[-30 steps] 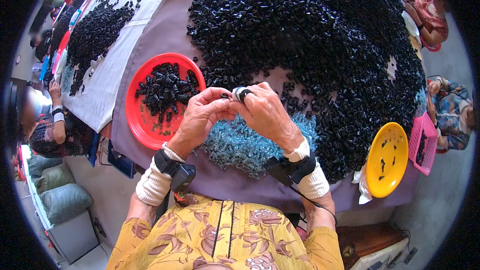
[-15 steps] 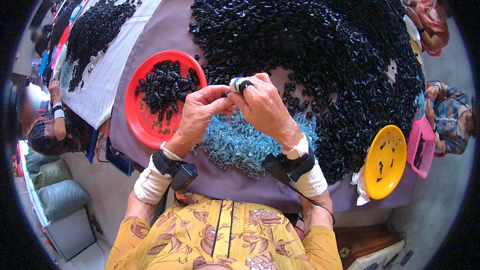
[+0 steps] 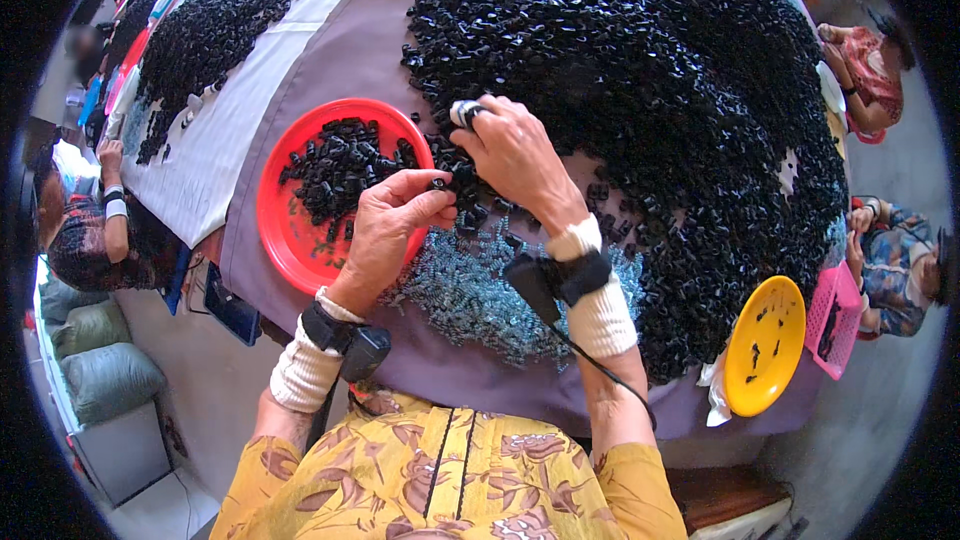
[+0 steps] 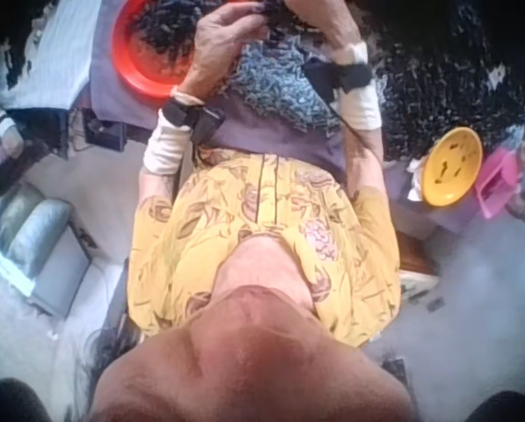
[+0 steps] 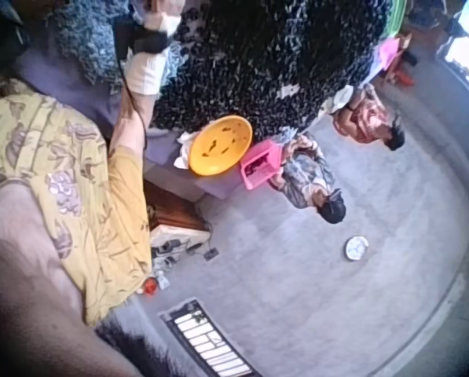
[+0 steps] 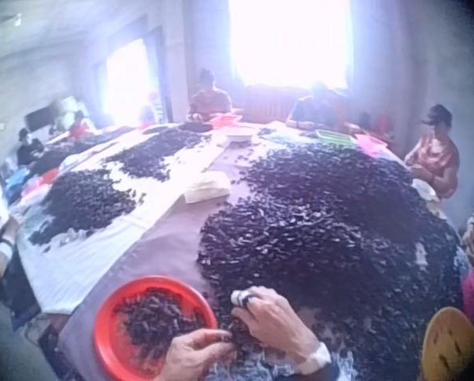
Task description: The worker is manually assembling or threading small black plastic shoe components at a production table.
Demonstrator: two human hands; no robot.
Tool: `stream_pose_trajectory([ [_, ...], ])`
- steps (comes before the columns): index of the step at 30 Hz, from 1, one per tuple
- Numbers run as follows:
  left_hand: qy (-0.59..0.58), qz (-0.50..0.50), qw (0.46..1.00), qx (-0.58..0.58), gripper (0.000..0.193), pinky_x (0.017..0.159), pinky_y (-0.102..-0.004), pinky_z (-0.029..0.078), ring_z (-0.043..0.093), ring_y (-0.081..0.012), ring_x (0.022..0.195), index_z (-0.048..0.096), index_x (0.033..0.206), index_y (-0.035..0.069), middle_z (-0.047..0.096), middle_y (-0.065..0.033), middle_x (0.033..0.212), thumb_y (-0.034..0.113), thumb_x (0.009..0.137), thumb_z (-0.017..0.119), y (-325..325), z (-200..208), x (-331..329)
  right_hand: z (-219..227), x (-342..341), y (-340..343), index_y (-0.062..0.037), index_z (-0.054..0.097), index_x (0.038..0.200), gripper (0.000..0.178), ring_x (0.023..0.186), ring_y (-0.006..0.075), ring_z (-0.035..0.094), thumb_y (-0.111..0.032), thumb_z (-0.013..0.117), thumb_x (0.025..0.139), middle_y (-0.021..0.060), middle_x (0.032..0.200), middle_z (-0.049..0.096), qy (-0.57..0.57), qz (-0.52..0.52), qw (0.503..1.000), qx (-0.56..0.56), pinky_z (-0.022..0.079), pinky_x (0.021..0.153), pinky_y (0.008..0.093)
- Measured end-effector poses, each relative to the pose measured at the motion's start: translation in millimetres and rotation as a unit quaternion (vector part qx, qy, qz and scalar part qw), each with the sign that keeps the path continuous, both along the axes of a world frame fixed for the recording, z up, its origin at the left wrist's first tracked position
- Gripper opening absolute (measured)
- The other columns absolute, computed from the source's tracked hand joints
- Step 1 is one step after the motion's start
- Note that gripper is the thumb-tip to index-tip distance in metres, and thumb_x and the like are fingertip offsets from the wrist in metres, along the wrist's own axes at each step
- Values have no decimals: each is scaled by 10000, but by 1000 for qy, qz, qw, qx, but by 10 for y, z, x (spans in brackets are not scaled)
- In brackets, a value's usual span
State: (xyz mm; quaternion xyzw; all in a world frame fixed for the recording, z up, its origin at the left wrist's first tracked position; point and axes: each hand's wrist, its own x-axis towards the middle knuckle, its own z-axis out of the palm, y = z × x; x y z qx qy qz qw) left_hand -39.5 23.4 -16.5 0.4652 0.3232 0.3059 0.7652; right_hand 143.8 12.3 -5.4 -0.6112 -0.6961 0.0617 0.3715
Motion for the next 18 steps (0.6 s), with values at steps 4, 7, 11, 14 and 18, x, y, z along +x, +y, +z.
stream_pose_trajectory([
  [4,5,6,1000,-13,218,697,-262,536,636,-138,755,605,1053,-19,651,-81,870,51,848,618,62,-4,-98,-207,-12,406,3,625,751,116,811,301,568,-97,575,784,117,843,589,-89,-8,994,66,470,718,399],
  [7,6,11,1000,-19,214,704,-257,532,634,-134,760,608,1049,-14,650,-74,872,52,846,620,91,3,-141,-288,-34,695,-12,634,751,97,819,281,571,-58,551,762,108,851,583,-128,-28,989,76,475,722,390],
  [11,11,12,1000,-21,205,721,-248,522,625,-120,769,616,1042,-4,652,-63,875,52,845,622,141,-19,-173,-337,-105,909,-30,647,757,93,825,266,579,-67,568,724,95,885,568,-209,-50,977,14,481,706,374],
  [14,5,27,999,-38,207,713,-250,523,623,-121,759,616,1046,-1,653,-66,876,43,844,619,138,-51,-167,-369,-136,952,-77,652,738,70,815,248,578,-95,588,718,77,889,568,-252,-38,967,-30,450,704,386],
  [18,10,32,998,-50,207,712,-251,524,623,-123,757,617,1046,1,652,-69,876,37,843,619,151,-75,-152,-454,-143,911,-114,650,703,59,802,236,573,-117,594,721,64,868,563,-248,-20,968,-37,412,716,389],
])
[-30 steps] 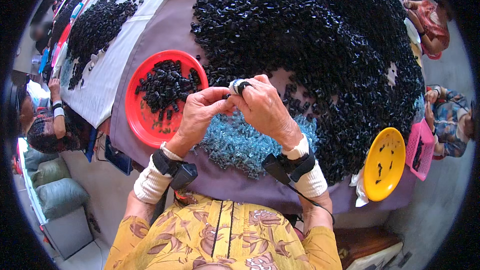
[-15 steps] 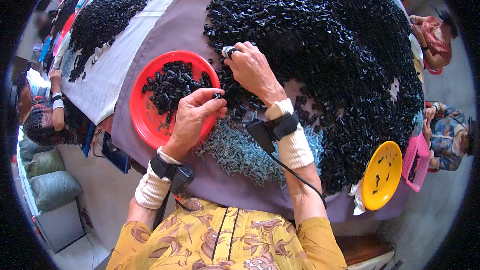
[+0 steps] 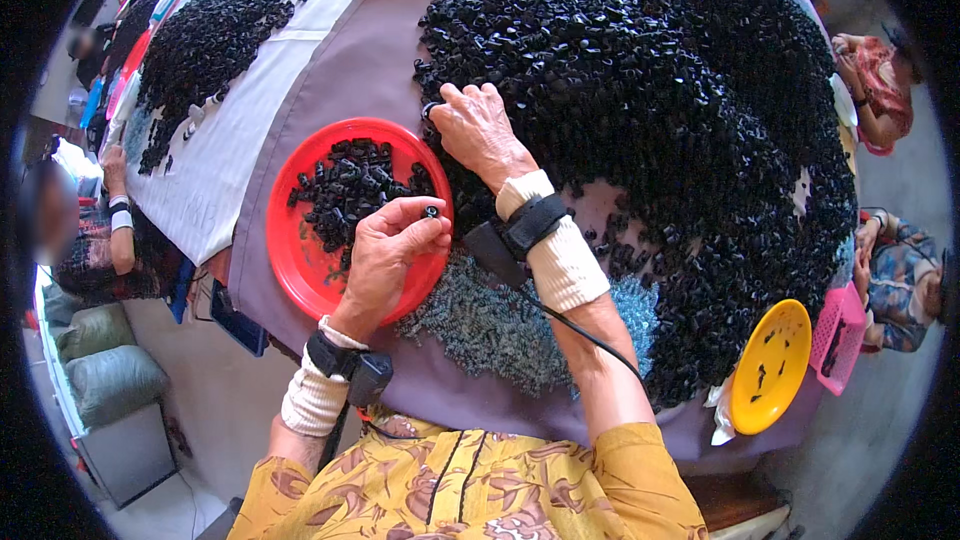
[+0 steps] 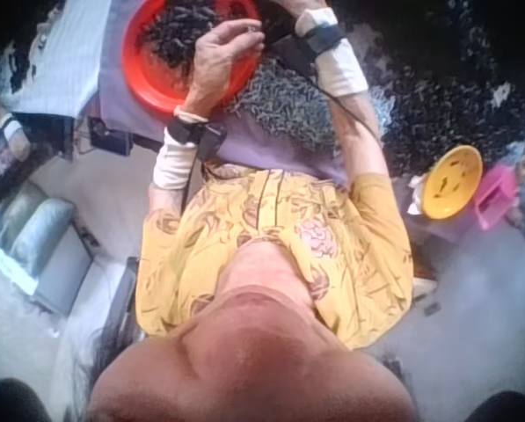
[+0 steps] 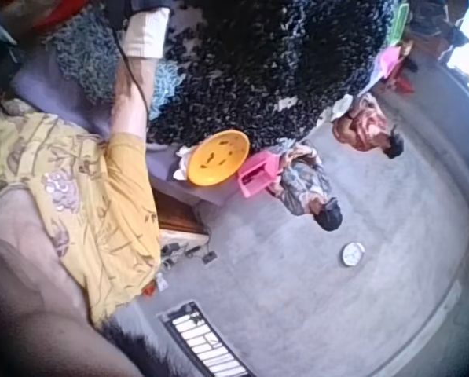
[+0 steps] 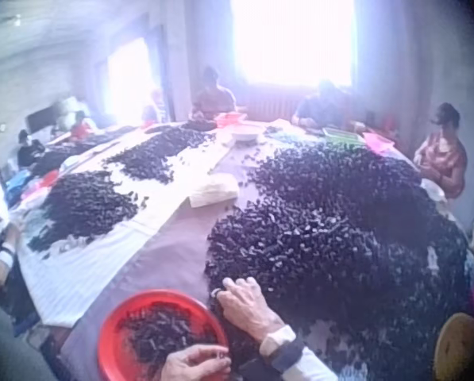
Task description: The worker is manually assembling or threading small black plastic shoe components at a production table.
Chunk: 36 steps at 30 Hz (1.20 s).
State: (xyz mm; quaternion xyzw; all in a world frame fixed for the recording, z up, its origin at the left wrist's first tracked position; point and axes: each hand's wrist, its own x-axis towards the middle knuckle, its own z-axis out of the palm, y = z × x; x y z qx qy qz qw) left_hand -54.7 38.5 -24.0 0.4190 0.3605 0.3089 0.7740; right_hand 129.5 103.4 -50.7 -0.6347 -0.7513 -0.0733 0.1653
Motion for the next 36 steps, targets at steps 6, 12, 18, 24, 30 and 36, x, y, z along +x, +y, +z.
stream_pose_trajectory([
  [6,8,-1,1000,0,210,704,-250,522,620,-123,754,617,1050,2,651,-70,875,34,842,618,-3,-15,6,-13,88,-121,-77,638,701,81,822,250,560,-89,559,709,76,801,555,66,12,998,0,416,724,391],
  [12,11,-8,1000,-12,212,695,-250,521,619,-124,744,616,1050,-1,651,-69,873,31,840,621,-6,-7,15,14,46,-43,-78,667,703,93,884,263,526,-131,591,712,85,829,578,50,-9,997,52,396,755,406],
  [18,11,4,1000,-17,204,699,-246,518,620,-126,743,617,1042,-2,652,-71,868,33,840,620,-29,-24,-11,-18,-41,14,-71,647,676,172,892,240,507,-234,662,726,64,833,571,42,17,999,6,383,755,380],
  [24,5,6,1000,-25,208,659,-220,510,614,-91,714,628,1030,9,658,-40,835,59,829,647,-52,-31,11,220,177,-347,-51,629,659,182,826,243,542,-217,665,723,67,737,602,121,16,991,49,394,735,372],
  [30,-4,-35,999,4,212,674,-248,523,620,-122,731,613,1053,-2,654,-75,859,63,851,620,-78,-35,105,577,738,-1091,1,577,633,240,644,316,553,-176,703,734,151,664,567,174,-87,977,88,428,606,400],
  [36,-3,-58,998,20,224,673,-246,522,624,-127,741,605,1069,0,652,-79,868,77,859,613,-143,39,174,768,1661,-2626,30,635,842,236,692,348,634,-204,640,816,235,752,622,137,-408,897,102,471,611,396],
])
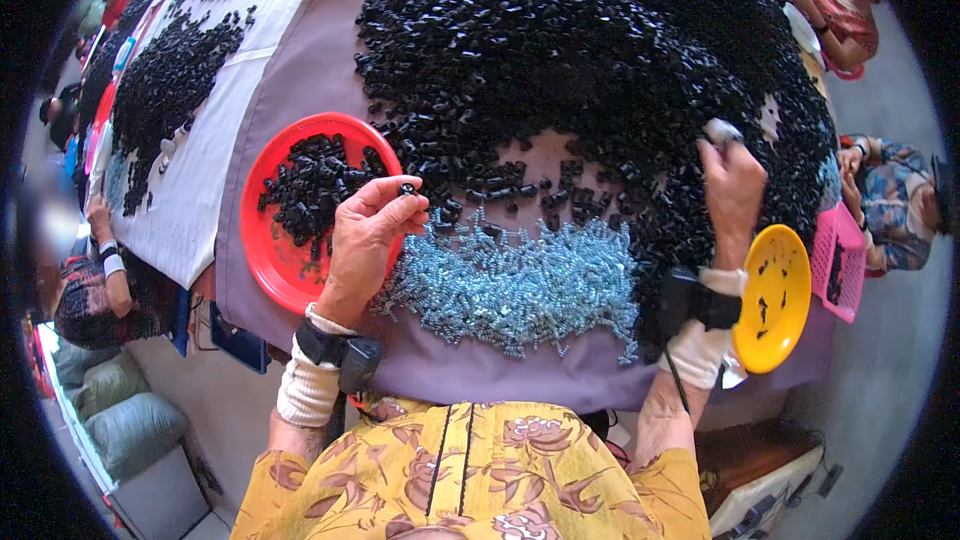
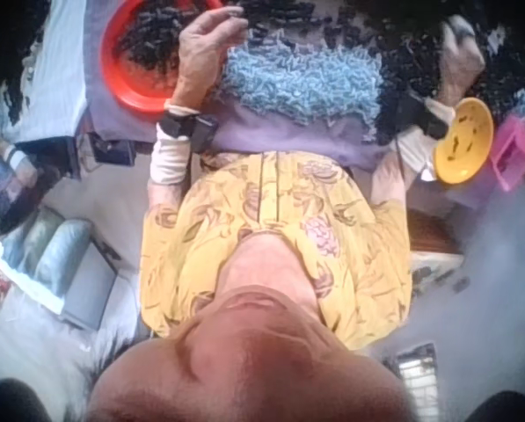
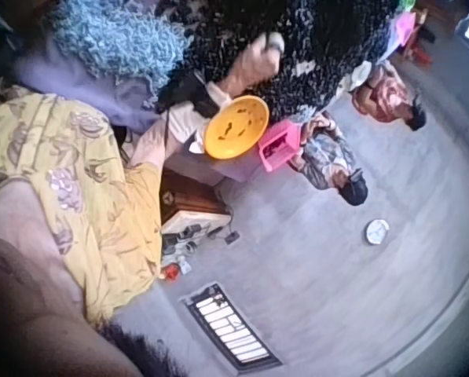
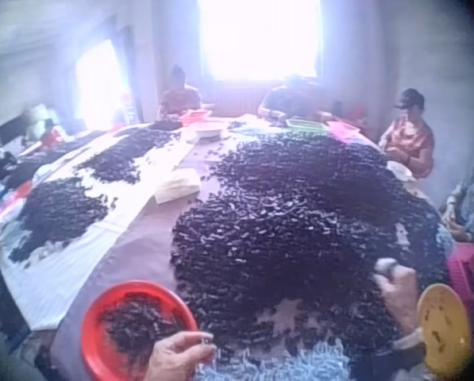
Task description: The worker is manually assembling or threading small black plastic shoe components at a production table.
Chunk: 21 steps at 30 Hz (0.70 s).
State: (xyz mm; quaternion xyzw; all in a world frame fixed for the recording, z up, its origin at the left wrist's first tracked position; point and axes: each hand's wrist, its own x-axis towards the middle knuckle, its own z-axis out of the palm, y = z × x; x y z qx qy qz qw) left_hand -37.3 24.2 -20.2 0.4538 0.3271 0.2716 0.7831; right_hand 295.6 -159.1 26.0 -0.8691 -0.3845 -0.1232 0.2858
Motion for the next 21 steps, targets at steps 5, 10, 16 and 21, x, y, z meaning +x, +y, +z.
stream_pose_trajectory([
  [5,3,-19,1000,10,231,681,-247,522,626,-126,745,605,1076,5,654,-80,874,89,861,613,-37,0,81,-399,631,-1633,-5,589,907,289,830,407,593,-270,497,836,240,868,618,3,-289,938,-191,455,720,454],
  [10,8,-33,999,19,236,690,-252,526,629,-125,747,608,1080,5,657,-81,880,90,860,615,-75,64,155,-481,423,-1953,-1,595,889,332,796,417,590,-313,490,851,234,842,623,1,-332,894,-299,441,690,484],
  [16,-1,-58,998,27,239,692,-256,530,633,-126,747,611,1081,2,661,-85,881,86,858,618,-120,113,296,-230,354,-1593,14,602,813,344,716,394,596,-323,548,857,215,747,615,15,-247,957,-148,444,646,442],
  [21,0,-40,998,37,235,694,-260,531,635,-134,748,612,1079,-1,661,-93,880,75,857,616,-117,76,150,-15,-151,-295,30,633,844,262,589,234,605,-231,634,829,200,700,614,68,-56,996,-22,449,563,344],
])
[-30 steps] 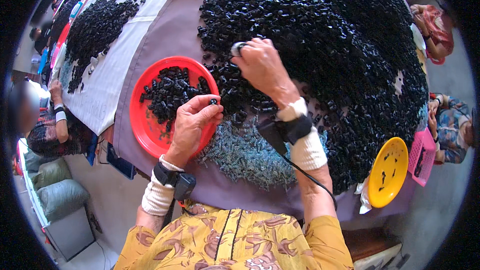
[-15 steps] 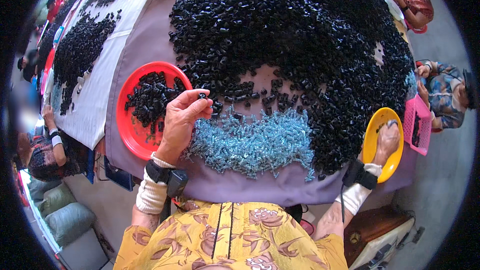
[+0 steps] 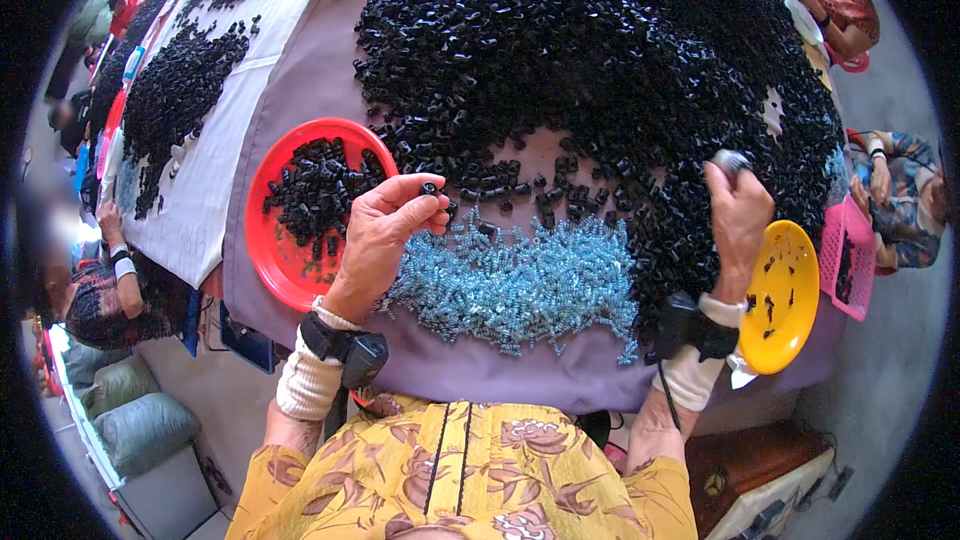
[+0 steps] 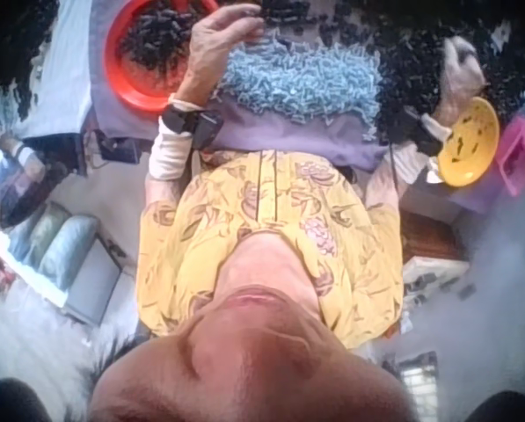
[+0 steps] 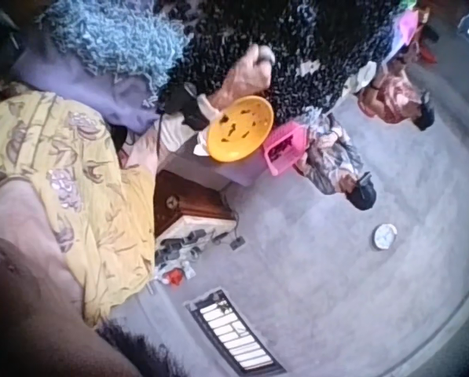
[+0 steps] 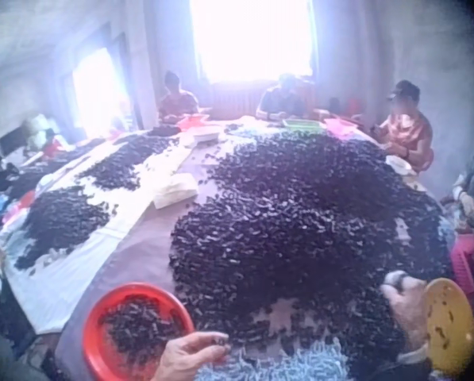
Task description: The worker is manually assembling or threading small black plastic shoe components at a production table.
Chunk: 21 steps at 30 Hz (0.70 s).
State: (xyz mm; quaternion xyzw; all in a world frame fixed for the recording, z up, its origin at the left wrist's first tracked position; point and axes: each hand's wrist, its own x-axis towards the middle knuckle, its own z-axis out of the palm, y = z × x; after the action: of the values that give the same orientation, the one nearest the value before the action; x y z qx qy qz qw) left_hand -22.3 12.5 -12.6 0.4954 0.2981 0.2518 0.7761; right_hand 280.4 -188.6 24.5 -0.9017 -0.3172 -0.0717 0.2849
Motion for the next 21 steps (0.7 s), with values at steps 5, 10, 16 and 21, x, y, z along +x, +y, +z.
stream_pose_trajectory([
  [5,1,-3,1000,-8,225,697,-264,532,632,-137,750,612,1076,0,658,-96,886,75,864,606,-14,22,23,0,-480,610,31,595,739,219,560,253,588,-174,649,796,180,659,588,73,209,975,36,445,529,350],
  [10,-1,-3,1000,-9,223,704,-266,533,632,-138,751,609,1075,2,657,-96,892,79,866,604,-24,21,33,-328,-676,855,17,556,711,164,663,343,589,-129,613,759,169,715,576,50,345,937,-14,464,583,399],
  [16,-2,-12,1000,-9,235,704,-263,532,637,-140,757,603,1080,4,659,-97,892,89,861,615,-8,-7,46,-474,-763,962,-21,579,690,125,684,316,608,-125,587,758,118,725,592,-45,337,934,-107,483,598,402],
  [21,-3,-37,999,-4,223,697,-264,530,639,-134,752,607,1062,8,665,-86,888,96,858,621,-41,19,124,-687,-816,1004,-57,574,690,79,744,262,597,-114,579,745,84,731,583,-137,361,908,-159,451,736,382],
])
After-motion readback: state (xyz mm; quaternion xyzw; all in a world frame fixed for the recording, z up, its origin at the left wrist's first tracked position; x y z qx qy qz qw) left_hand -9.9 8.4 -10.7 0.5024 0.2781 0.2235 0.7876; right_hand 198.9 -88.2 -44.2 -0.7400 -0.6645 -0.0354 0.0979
